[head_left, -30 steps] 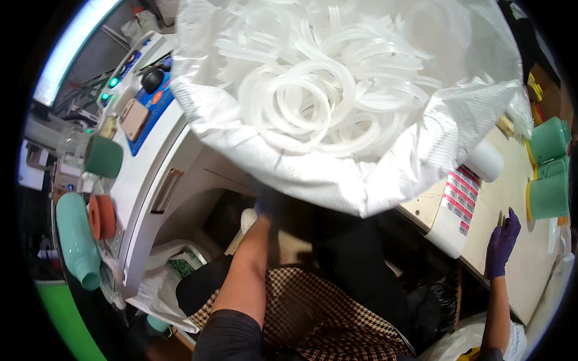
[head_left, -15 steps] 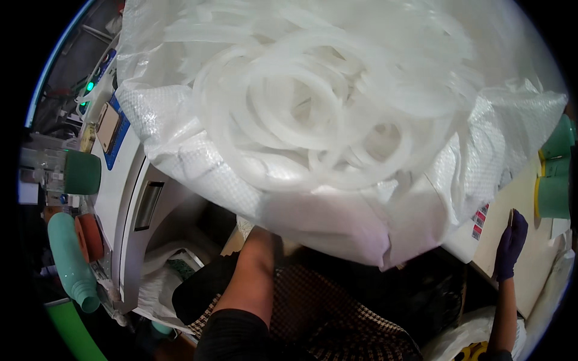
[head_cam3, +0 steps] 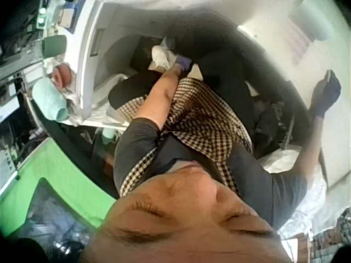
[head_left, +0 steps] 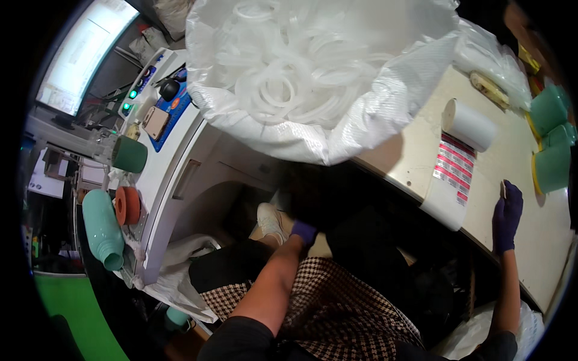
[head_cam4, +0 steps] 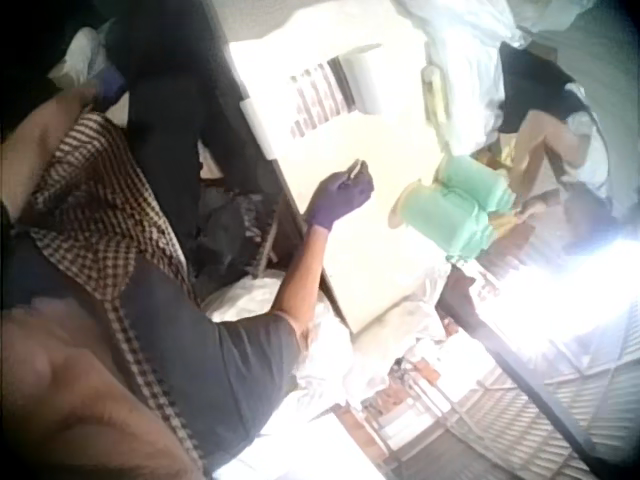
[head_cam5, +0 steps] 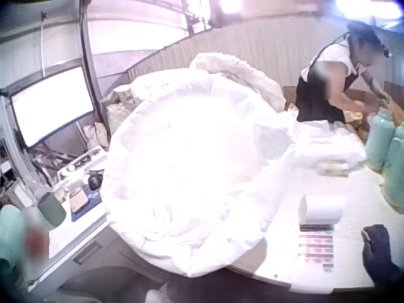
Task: The person repeatedly picks up light green plastic pitchers from a nearby bin, applies a label to the side, and secures a yellow base onto the bottom. The completed units are placed on a white table to the right.
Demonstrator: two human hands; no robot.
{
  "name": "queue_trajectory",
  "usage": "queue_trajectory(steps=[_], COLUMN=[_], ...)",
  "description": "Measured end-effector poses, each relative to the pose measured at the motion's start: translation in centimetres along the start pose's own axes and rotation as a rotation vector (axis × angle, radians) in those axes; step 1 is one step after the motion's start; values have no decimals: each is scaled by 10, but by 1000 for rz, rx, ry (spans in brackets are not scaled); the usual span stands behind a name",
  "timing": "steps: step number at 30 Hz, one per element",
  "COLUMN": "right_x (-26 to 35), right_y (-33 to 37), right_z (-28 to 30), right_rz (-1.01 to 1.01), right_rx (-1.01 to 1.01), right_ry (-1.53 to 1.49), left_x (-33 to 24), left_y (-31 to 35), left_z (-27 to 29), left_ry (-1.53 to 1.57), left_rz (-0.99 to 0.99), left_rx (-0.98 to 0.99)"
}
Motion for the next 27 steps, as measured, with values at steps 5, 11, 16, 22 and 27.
queue_trajectory(steps=[5,11,16,22,27], right_x=[-8,3,8,6,4], right_y=[13,-3,7,12,16], right_z=[9,8,19,16,18], right_rz=[121,67,-29,-35,-18], right_rx=[-212,-172,-154,-159,-225], right_ry=[112,62,71,48,37], left_x=[-65,-25,-78,-69,-32], left_y=[-17,-27,7,78,84], left_z=[75,111,273,344,320], left_ry=[-47,-98,-101,282,344], left_rz=[-1,41,51,-229,227], left_rx=[341,456,338,-320,128])
Point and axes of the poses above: each hand's wrist, its own y-axis away from the middle knuckle, its own z-axis out of the back of the hand, x = y × z, the point moved 6 cm from there along -y, towards the middle knuckle, and after that the axes turned 8 degrees about y, right-handed, at the moved point
